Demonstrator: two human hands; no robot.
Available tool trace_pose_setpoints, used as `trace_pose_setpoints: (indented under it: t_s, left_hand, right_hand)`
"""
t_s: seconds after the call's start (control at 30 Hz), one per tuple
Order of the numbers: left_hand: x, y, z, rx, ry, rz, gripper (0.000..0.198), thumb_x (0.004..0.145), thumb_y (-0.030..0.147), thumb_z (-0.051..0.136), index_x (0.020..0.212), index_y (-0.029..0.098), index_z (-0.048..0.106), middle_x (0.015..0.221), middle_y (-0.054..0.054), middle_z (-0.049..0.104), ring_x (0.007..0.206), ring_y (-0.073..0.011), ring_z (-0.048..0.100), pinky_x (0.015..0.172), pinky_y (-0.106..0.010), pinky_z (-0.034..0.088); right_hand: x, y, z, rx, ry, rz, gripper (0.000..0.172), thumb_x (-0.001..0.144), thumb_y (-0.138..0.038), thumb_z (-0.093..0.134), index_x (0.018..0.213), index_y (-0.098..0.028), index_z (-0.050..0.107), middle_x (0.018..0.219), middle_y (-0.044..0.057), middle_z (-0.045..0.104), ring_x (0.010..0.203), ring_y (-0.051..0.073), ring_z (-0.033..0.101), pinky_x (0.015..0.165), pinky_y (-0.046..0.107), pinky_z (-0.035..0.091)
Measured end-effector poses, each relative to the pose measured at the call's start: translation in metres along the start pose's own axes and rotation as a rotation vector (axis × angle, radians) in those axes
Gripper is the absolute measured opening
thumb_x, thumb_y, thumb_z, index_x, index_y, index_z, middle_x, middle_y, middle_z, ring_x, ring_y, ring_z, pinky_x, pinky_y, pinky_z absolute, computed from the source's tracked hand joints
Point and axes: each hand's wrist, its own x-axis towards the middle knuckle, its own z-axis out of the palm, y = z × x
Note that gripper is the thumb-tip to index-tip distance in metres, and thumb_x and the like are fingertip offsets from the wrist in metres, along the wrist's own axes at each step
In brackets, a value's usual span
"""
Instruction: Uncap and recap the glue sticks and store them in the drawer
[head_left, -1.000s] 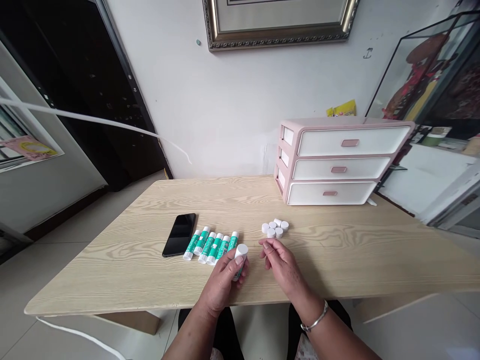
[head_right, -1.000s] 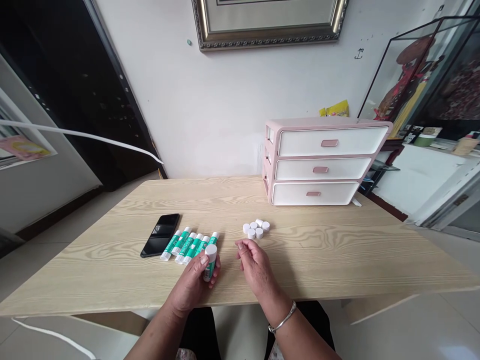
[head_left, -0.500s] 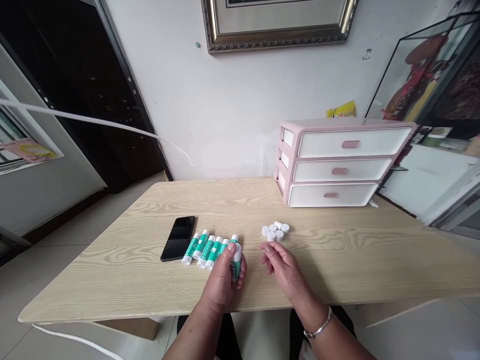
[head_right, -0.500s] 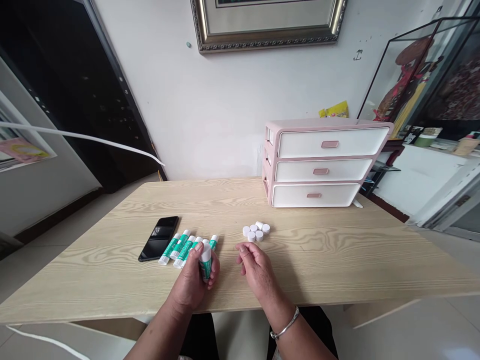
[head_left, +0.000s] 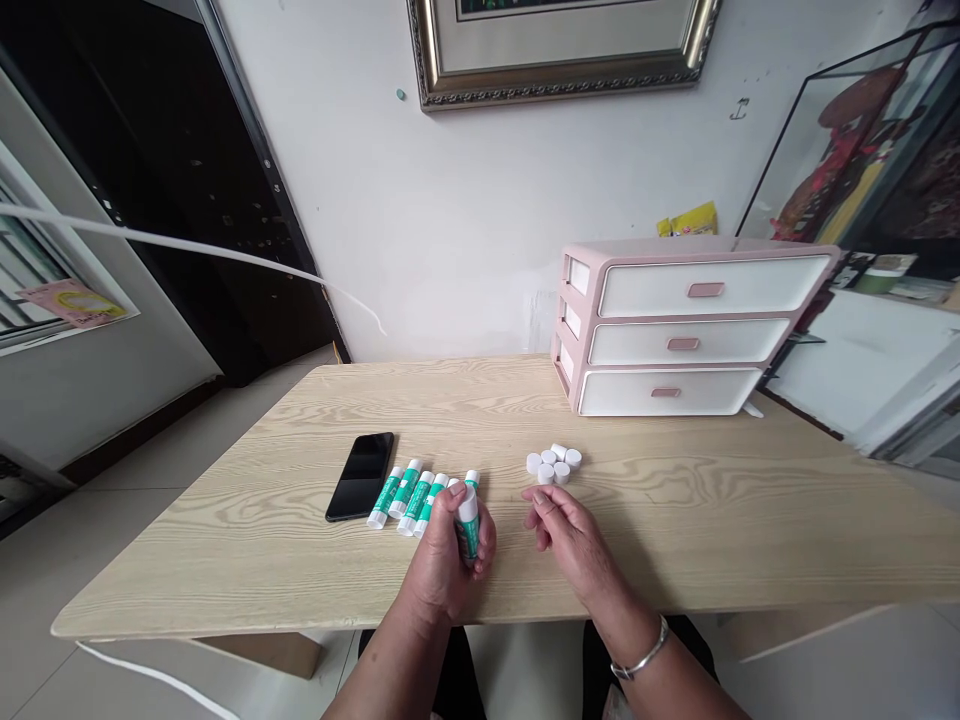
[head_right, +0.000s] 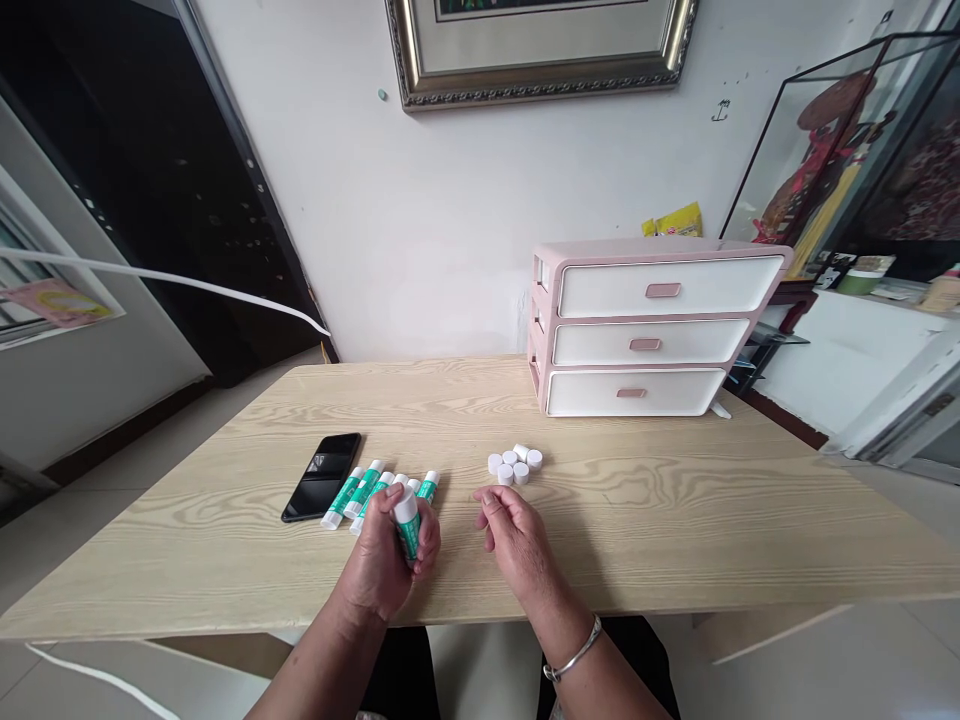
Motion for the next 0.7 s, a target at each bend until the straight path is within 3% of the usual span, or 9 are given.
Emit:
trace_pose_setpoints:
  t_s: [0.7]
  left_hand:
    - [-0.0031,0.0004,0.0024,-0.013,0.015,-0.004,0.059,0.075,0.072,0.064,0.05,0.021,0.047,0.042,0.002,0.044,0.033,-0.0064,0.035,0.034,-0.021,0.02]
  right_hand:
    - [-0.0014,-0.0025,-0.0002,-0.008,0.006,-0.016,0.052,0.089,-0.069,0.06,0.097,-0.018,0.072,0.072,0.001,0.064,0.055,0.015,0.052,0.055,0.029,0.043]
